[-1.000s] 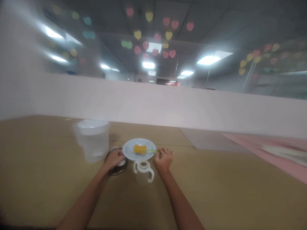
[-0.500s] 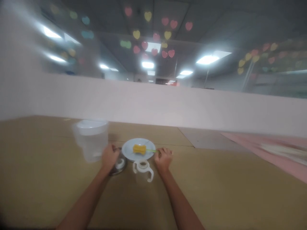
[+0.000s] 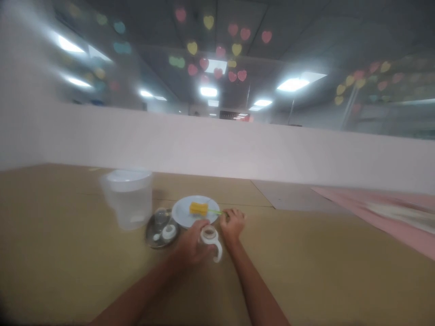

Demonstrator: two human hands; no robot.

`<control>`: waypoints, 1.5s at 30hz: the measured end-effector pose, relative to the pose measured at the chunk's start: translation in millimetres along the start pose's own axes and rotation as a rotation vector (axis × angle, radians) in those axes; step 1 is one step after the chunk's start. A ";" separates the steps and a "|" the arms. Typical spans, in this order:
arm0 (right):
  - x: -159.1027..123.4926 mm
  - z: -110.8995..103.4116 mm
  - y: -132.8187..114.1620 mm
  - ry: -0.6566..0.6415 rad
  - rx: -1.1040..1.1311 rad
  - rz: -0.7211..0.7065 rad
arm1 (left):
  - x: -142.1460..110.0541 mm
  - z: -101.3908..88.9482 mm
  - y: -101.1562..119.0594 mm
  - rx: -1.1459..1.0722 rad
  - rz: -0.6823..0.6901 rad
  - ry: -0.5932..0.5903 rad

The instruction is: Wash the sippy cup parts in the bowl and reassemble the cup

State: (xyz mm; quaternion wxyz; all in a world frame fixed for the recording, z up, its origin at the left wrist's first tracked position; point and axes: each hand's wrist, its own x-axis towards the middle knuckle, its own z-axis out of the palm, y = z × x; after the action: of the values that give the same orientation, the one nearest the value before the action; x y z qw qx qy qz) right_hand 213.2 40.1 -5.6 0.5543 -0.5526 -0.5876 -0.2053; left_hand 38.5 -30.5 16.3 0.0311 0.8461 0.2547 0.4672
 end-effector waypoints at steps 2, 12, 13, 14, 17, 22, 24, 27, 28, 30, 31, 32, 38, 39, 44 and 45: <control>0.3 0.7 0.1 -0.007 0.008 0.014 | -0.3 2.9 1.1 -0.119 -0.146 0.020; 1.6 2.6 2.5 -0.024 0.073 0.150 | 0.3 9.4 -3.1 -0.370 -0.466 -0.023; 2.1 2.4 2.9 -0.016 0.097 0.183 | -0.7 8.4 -7.2 -0.310 -0.448 0.066; 2.7 2.1 3.3 -0.006 0.129 0.220 | -1.7 6.2 -12.4 -0.228 -0.411 0.170; 4.5 1.6 3.8 0.033 0.264 0.315 | -3.5 -6.9 -33.4 0.117 -0.188 0.458; 3.8 0.5 -1.5 0.093 0.477 0.324 | -0.9 -32.3 -61.9 0.511 -0.049 0.636; 2.7 -1.1 -4.9 0.091 0.502 0.259 | 0.5 -38.3 -65.2 0.596 -0.045 0.618; 2.9 -5.9 -7.7 0.098 0.372 0.099 | 1.6 -43.5 -64.8 0.675 -0.045 0.555; 3.8 -8.0 -7.8 0.114 0.301 0.037 | 1.8 -44.5 -64.5 0.690 -0.052 0.539; 6.2 -12.3 -7.0 0.166 0.174 -0.096 | 1.8 -45.5 -65.0 0.710 -0.072 0.523; 7.5 -14.2 -6.4 0.194 0.128 -0.166 | 1.7 -45.6 -65.9 0.718 -0.084 0.515; 8.7 -15.9 -5.9 0.220 0.096 -0.237 | 1.5 -45.4 -67.0 0.726 -0.095 0.508; 9.0 -19.8 -2.9 0.234 0.012 -0.450 | -0.8 -46.3 -71.6 0.799 -0.094 0.395; 7.9 -19.8 -2.9 0.208 -0.006 -0.449 | -0.9 -46.6 -71.3 0.817 -0.067 0.372; -0.7 -17.7 -13.9 0.030 -0.036 -0.466 | 0.3 -40.2 -66.0 0.871 0.164 0.256; -2.3 -16.9 -17.9 0.007 -0.025 -0.477 | 0.8 -38.1 -64.7 0.871 0.197 0.236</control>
State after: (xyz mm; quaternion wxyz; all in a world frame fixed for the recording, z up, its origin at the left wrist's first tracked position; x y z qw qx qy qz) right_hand 204.2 19.2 4.1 0.4853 -0.4043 -0.6969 -0.3396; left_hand -17.8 19.1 19.5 -0.4011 0.7415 0.3476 0.4104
